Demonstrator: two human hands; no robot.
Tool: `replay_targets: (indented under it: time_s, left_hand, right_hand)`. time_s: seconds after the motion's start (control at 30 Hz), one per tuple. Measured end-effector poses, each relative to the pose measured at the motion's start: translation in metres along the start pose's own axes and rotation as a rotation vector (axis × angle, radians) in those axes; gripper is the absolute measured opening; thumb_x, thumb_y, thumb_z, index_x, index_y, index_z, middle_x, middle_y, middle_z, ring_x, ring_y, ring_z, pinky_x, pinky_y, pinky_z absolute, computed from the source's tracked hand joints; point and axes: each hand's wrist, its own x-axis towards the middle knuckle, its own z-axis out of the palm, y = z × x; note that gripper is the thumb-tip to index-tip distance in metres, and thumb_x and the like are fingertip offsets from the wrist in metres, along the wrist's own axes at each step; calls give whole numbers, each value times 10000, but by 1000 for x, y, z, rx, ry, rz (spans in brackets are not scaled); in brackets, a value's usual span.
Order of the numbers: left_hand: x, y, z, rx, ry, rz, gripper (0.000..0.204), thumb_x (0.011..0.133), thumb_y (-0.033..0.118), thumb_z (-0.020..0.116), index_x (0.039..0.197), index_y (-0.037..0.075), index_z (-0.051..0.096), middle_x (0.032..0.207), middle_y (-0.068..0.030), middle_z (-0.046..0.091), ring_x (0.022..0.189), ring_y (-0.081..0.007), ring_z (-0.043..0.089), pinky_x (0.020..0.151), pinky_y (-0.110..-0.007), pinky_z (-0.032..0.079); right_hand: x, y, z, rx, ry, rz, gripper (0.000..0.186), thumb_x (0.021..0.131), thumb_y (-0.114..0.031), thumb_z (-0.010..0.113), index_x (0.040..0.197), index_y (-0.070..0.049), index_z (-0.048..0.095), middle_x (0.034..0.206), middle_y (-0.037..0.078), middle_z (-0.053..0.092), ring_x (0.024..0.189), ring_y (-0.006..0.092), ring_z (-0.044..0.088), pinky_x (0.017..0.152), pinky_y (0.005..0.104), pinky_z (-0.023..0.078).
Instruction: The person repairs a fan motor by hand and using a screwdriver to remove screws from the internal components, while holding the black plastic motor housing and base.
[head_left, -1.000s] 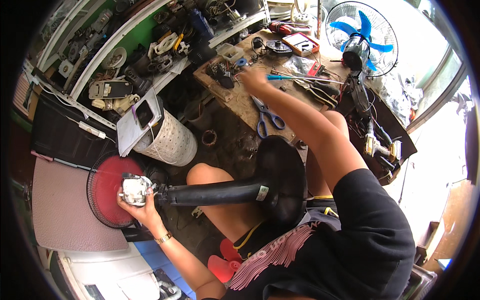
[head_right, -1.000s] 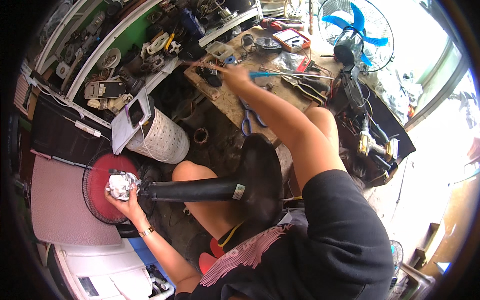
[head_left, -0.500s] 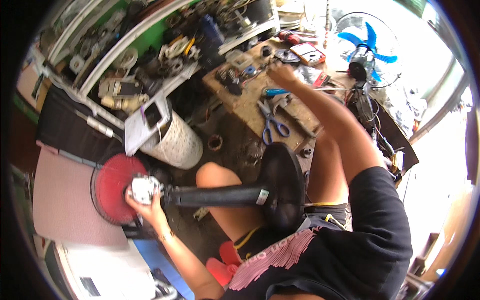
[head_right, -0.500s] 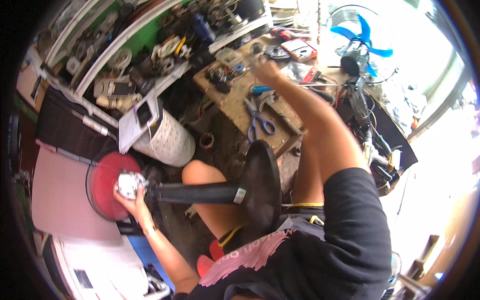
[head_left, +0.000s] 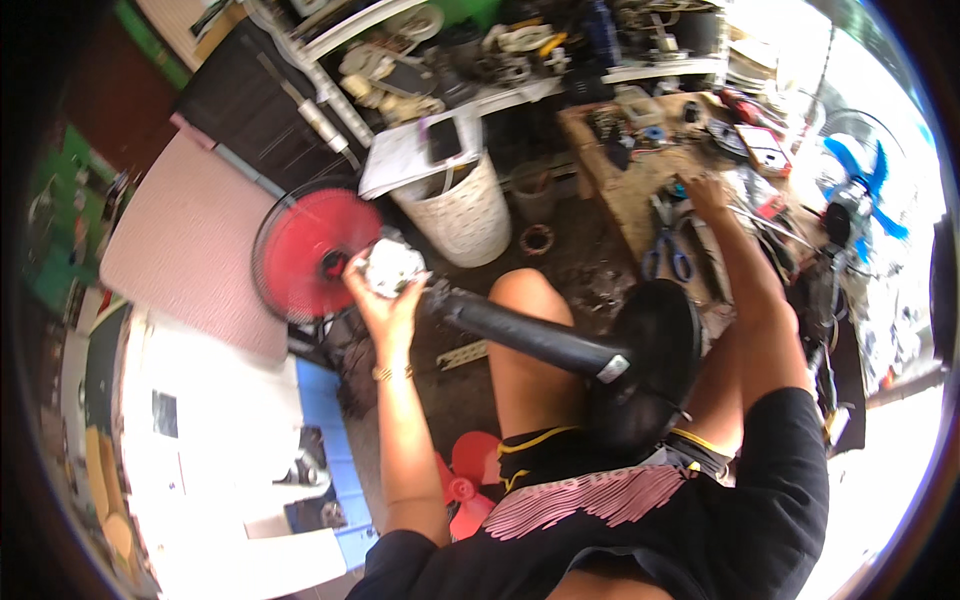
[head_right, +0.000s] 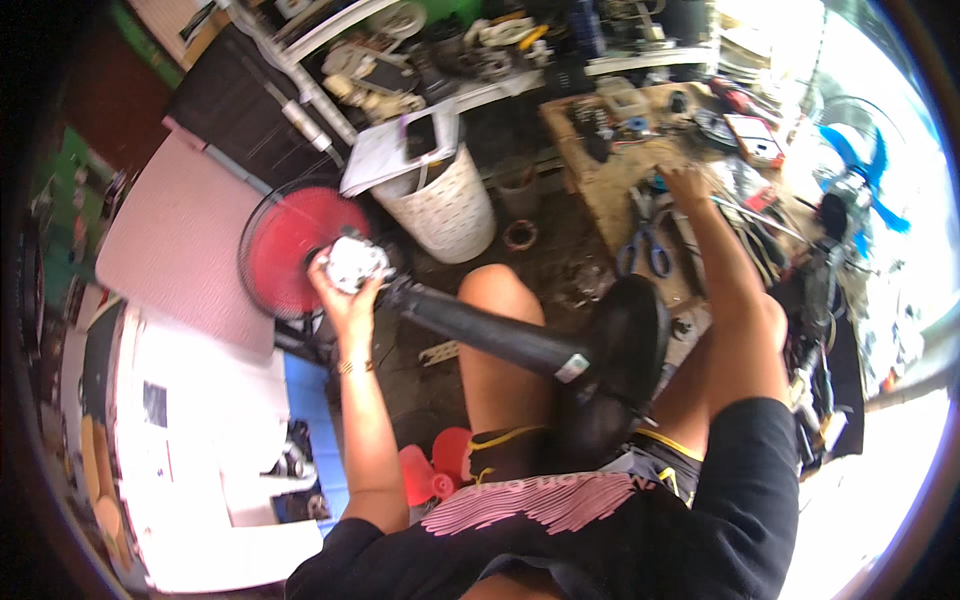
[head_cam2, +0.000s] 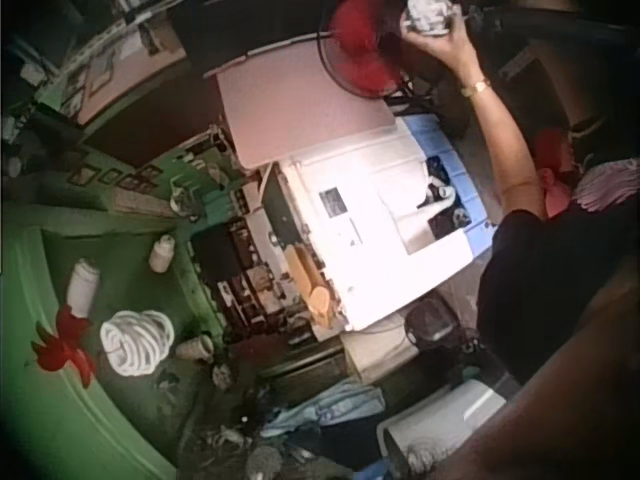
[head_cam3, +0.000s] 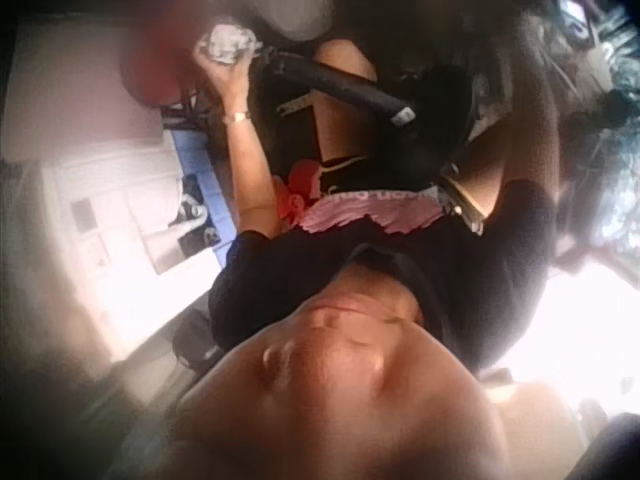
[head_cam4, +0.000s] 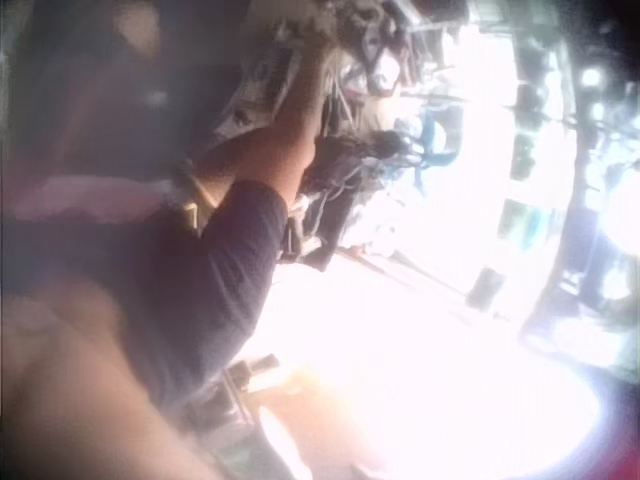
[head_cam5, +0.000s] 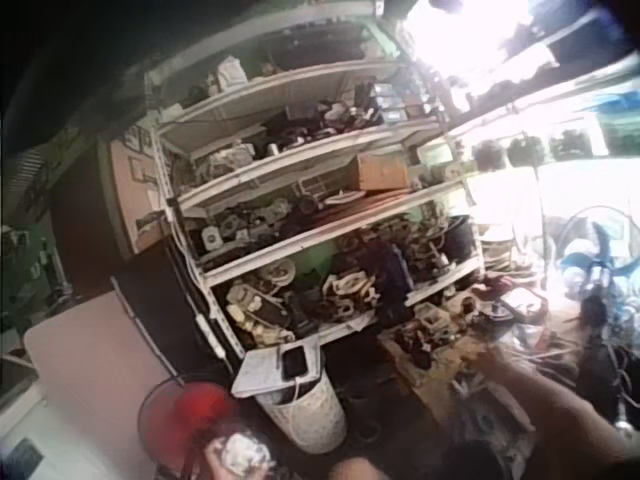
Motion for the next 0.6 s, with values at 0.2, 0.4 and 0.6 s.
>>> replay_targets:
  time_s: [0.2,0.4,0.6]
  left_hand:
    - [-6,-7,-24,83,-19,-2,751,694,-66,768,1283,74,323,1191,-90,460,1053,-176,532,893,-321,490]
    - [-12,-17,-29,144,18,-27,751,696,-31,786,1283,69,330,1214,-100,445,1073,-188,518,921,-332,468]
    - [-8,-2,-18,203,17,-7,771,676,5,813,1287,62,346,1219,-97,432,1083,-194,493,959,-337,431]
  right_hand:
    - [12,37,-76,223,288,75,574,855,-107,552,1362,-333,409,963,94,649,723,219,669,600,370,535]
    - [-121,70,-191,1015,271,339,427,841,-177,599,1255,-194,494,936,82,652,752,193,646,625,334,508]
    - [-287,11,-241,1603,-99,585,378,828,-246,646,1148,-56,579,908,70,655,782,168,623,650,298,481]
